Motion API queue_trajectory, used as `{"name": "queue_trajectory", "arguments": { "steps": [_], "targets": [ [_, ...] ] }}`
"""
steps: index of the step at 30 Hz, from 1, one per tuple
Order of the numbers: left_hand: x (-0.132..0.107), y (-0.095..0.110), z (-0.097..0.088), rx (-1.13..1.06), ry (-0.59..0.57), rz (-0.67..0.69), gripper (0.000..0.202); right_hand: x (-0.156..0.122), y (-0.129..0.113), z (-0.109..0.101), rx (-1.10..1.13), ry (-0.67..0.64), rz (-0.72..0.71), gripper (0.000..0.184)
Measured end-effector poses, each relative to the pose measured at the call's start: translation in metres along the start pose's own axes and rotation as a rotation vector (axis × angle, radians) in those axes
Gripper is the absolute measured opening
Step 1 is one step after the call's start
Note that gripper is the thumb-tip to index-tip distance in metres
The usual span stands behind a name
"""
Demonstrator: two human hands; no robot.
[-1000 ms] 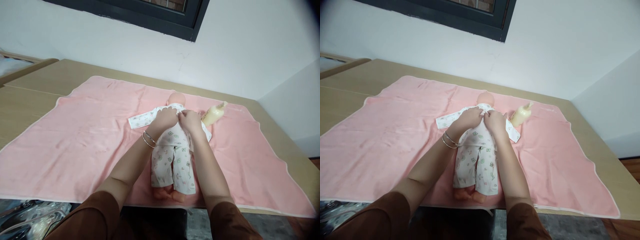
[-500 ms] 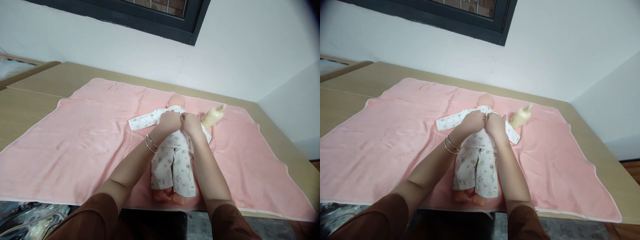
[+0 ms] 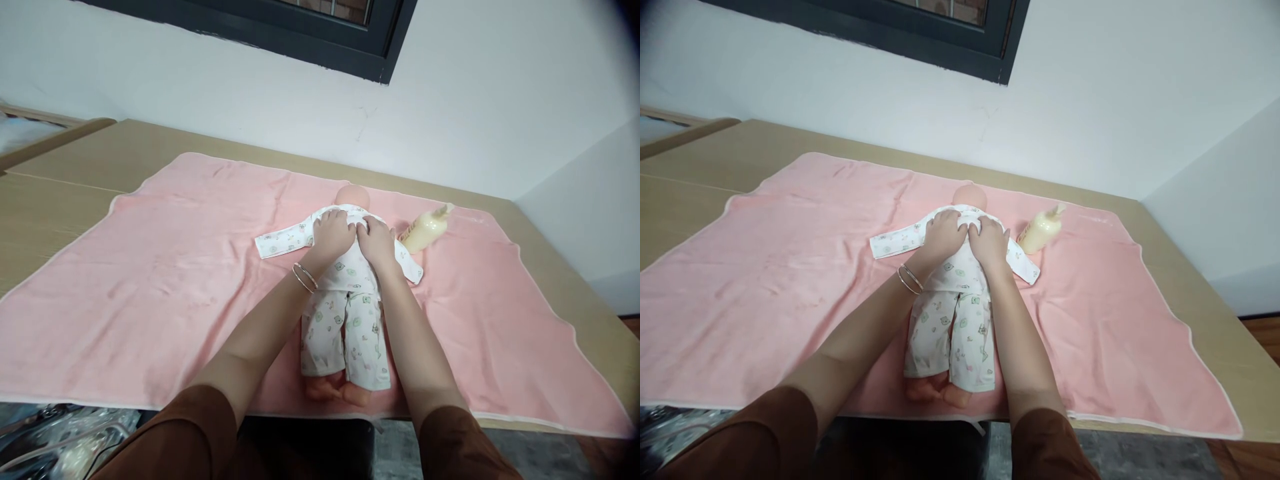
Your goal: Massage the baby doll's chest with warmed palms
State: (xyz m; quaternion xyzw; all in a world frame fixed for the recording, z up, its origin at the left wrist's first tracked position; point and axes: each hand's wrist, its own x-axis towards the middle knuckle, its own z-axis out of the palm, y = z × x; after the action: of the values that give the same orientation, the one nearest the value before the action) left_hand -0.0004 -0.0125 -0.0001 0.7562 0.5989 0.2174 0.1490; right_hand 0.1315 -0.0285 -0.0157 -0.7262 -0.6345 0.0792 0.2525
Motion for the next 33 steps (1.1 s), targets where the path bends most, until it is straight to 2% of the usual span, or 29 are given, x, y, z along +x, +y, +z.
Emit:
{"name": "queue_trajectory", "arguments": {
  "steps": [10, 21, 29, 33],
  "targets": [
    [-0.002, 0.003, 0.008, 0.019, 0.046, -0.023, 0.043, 0.006, 0.006, 0.000, 0.090, -0.035, 0.047, 0.054],
    [-0.002, 0.002, 0.009, 0.043, 0.049, -0.008, 0.044, 0.003, 0.003, 0.000, 0.062, -0.044, 0.033, 0.056],
    [-0.003, 0.002, 0.009, 0.076, 0.026, 0.012, 0.044, -0.001, -0.004, -0.004, 0.043, -0.048, 0.020, 0.053],
    [-0.008, 0.007, 0.000, 0.101, -0.035, 0.041, 0.050, -0.007, -0.016, -0.016, -0.017, -0.066, 0.007, 0.044]
  ]
}}
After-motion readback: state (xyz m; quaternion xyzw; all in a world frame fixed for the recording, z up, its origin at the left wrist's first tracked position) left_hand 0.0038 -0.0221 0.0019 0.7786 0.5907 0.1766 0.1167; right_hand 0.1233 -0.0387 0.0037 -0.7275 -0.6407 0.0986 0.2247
